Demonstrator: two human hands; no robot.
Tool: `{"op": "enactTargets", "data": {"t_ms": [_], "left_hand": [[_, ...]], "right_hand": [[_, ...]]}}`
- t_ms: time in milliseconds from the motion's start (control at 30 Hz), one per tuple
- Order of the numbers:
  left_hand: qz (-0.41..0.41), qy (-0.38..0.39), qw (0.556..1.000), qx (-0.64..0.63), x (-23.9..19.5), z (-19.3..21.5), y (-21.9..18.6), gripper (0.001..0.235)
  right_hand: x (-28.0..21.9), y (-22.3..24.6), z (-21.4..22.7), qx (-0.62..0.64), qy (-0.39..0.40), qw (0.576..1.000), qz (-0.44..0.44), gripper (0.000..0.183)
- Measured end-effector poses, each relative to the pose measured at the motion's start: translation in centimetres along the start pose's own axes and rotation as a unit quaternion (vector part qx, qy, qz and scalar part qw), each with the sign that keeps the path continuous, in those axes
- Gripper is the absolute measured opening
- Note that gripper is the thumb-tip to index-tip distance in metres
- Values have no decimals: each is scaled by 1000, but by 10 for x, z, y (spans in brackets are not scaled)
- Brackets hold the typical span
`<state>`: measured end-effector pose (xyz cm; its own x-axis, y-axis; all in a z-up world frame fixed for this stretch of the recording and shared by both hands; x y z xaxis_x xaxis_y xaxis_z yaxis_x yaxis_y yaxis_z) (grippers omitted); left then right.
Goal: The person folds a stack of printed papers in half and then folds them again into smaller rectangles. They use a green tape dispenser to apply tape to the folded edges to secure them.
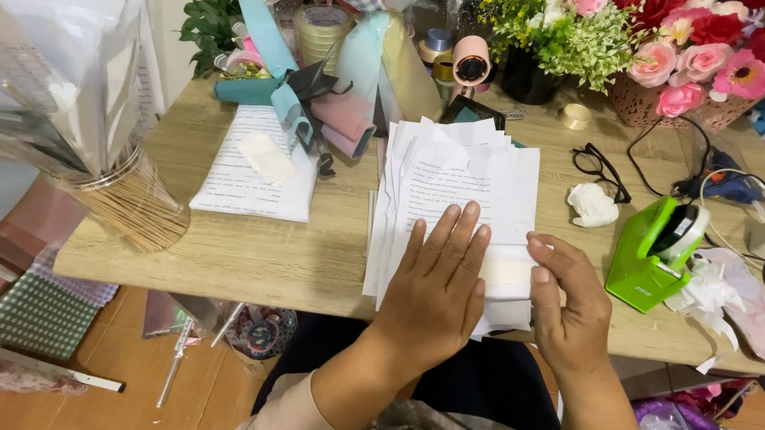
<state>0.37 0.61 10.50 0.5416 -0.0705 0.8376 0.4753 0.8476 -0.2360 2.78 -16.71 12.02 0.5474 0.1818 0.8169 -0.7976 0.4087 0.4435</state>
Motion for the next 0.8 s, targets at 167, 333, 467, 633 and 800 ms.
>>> {"op": "enactTargets", "data": {"t_ms": [167, 333, 467, 633, 800], "left_hand": [[-29, 68, 996, -57, 5, 13, 9, 65], [30, 199, 951, -233, 1, 19, 19, 58], [132, 97, 921, -355, 24, 40, 29, 54], [376, -21, 648, -662, 31, 55, 57, 78], [451, -10, 425, -784, 6, 26, 57, 57]], "right_hand": [[1, -3, 5, -48, 78, 993, 67, 75], [-4, -9, 23, 8, 183, 982, 45, 81], [8, 8, 32, 161, 108, 978, 73, 118], [-4, 28, 42, 134, 1, 989, 61, 105], [-19, 36, 24, 131, 22, 986, 99, 108]]}}
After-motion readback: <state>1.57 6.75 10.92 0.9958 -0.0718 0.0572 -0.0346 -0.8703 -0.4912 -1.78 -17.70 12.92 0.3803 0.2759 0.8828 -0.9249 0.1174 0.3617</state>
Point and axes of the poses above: each hand's wrist, its own x-axis towards the middle knuckle, its own z-axis out of the back of the hand, y = z × x, the point moved 3 cm from there along x, towards the middle knuckle, and after that the axes turned 7 degrees about z, right-handed, at the moved point
